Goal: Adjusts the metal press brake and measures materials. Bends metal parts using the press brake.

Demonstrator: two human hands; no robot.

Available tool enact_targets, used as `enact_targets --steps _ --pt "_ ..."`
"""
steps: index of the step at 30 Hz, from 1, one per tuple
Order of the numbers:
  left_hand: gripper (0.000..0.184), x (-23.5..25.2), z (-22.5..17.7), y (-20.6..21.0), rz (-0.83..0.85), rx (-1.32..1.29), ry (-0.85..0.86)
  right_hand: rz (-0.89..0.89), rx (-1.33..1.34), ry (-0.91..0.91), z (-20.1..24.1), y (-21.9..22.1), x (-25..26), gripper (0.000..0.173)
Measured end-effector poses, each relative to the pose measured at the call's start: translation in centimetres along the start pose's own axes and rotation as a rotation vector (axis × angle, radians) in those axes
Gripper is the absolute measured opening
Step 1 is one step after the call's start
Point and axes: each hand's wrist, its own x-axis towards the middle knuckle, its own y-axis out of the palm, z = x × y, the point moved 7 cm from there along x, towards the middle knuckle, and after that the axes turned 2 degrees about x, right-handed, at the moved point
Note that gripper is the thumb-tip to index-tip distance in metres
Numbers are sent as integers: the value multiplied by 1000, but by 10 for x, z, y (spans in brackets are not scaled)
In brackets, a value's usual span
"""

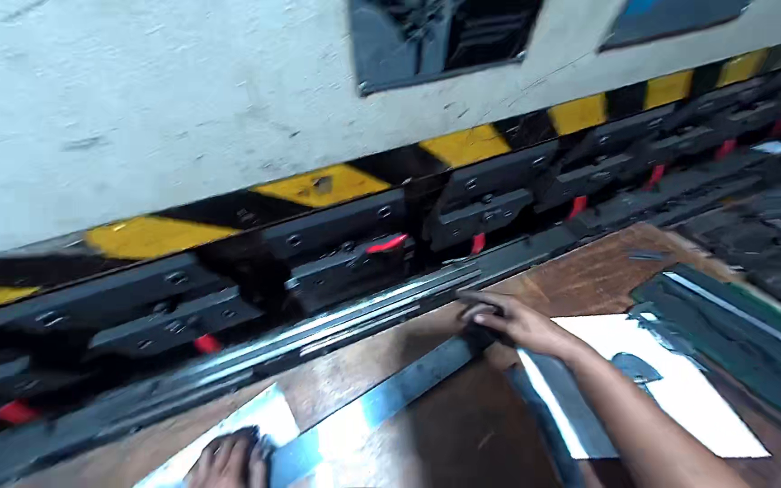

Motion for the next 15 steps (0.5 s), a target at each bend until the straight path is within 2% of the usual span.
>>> enact_targets --steps 1,2,4,6,8,10,15 --pt "44 -1 -1 -3 -27 -9 -6 15 -209 17 6 11 3 48" --pt "45 0 -1 -3 -68 -6 -14 21 -337 -3 13 23 6 53" --pt "47 3 -3 -2 -138 8 -38 62 -491 -107 23 54 11 49" --pt "46 4 -5 -1 -121 3 -59 167 -620 -244 32 92 10 46" --pt "44 4 -5 -2 -36 -5 -83 291 -693 -288 33 126 9 52" --pt "46 5 -2 1 93 -56 -94 360 -752 -248 29 144 8 58" --pt "53 -9 17 -2 353 -279 85 449 -792 -141 32 147 11 62"
